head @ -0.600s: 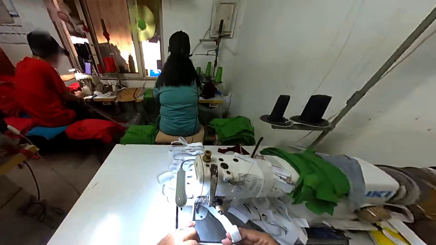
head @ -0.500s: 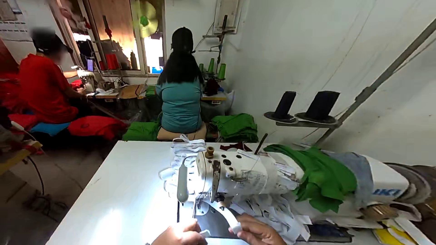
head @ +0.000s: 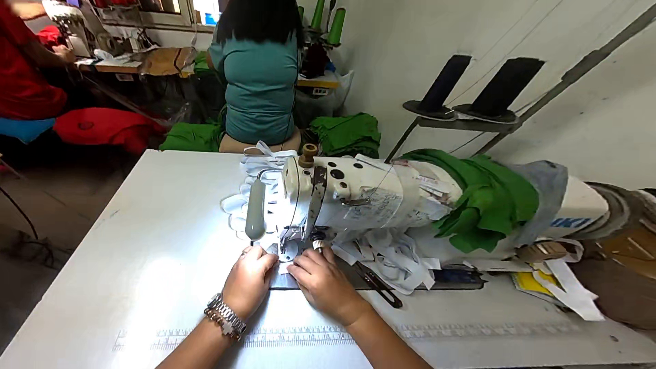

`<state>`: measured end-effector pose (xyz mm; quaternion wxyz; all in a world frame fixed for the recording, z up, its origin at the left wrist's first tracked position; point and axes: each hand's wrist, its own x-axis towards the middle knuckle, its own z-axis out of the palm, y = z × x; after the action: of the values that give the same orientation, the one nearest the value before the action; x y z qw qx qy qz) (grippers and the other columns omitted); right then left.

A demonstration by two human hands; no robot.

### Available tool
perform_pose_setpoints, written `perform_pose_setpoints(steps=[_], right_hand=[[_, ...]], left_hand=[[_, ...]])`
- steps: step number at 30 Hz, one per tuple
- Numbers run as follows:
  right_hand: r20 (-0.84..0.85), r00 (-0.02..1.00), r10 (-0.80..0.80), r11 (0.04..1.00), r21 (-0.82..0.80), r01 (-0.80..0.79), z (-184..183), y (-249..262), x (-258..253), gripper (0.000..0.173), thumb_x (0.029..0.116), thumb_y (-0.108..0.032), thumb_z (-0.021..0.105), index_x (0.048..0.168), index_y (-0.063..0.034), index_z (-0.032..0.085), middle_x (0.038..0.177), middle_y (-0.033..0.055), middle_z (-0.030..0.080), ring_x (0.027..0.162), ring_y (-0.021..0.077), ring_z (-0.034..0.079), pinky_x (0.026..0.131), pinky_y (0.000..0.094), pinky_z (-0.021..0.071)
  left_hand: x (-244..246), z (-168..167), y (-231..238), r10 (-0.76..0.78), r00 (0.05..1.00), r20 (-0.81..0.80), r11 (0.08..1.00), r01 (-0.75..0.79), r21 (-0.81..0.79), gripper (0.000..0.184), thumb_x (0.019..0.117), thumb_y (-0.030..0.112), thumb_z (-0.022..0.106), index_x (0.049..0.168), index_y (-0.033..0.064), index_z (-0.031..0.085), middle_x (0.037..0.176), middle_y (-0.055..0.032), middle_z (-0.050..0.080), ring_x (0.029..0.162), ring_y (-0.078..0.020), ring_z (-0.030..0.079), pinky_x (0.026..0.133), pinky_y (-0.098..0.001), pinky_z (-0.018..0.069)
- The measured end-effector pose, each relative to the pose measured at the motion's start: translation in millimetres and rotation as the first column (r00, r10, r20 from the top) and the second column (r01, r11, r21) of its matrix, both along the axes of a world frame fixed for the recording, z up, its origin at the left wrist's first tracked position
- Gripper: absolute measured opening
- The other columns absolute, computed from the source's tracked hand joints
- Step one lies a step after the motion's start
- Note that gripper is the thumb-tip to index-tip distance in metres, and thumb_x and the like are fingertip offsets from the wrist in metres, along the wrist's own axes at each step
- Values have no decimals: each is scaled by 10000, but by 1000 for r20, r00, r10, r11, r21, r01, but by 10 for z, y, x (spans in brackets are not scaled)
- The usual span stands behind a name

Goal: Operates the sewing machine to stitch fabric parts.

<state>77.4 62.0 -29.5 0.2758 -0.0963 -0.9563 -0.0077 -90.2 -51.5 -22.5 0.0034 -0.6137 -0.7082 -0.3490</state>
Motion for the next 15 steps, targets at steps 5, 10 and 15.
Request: perform_pose_setpoints(steps=[5, 10, 15], right_hand=[[21, 999, -38, 999, -9, 38, 32, -25, 33, 108, 894, -116, 680, 944, -98, 774, 917, 54, 723, 925, 250, 696, 851, 501, 525], [24, 1000, 3, 999, -43, -2, 62, -2, 2, 205, 871, -41, 678, 1036, -102, 782, 976, 65, 740, 935, 270, 702, 831, 494, 538], [81, 997, 2, 997, -75, 4, 111, 28, -67, 212, 848, 16, 691, 1013, -80, 781, 999, 92, 736, 923, 307, 694, 812, 511, 541]], left_hand=[[60, -38, 20, -95, 967, -236, 994, 105, 33, 143, 887, 1, 670, 940, 68, 784, 823, -100, 694, 858, -289, 697, 809, -437, 583], [152, 96, -46, -137, 889, -436, 988, 90, -127, 213, 836, -58, 707, 1010, 37, 785, 937, -126, 728, 944, -314, 706, 917, -485, 542], [97, 45, -37, -114, 886, -449, 993, 91, -73, 258, 857, -65, 657, 1070, 20, 775, 1063, -134, 763, 993, -306, 727, 972, -475, 525]])
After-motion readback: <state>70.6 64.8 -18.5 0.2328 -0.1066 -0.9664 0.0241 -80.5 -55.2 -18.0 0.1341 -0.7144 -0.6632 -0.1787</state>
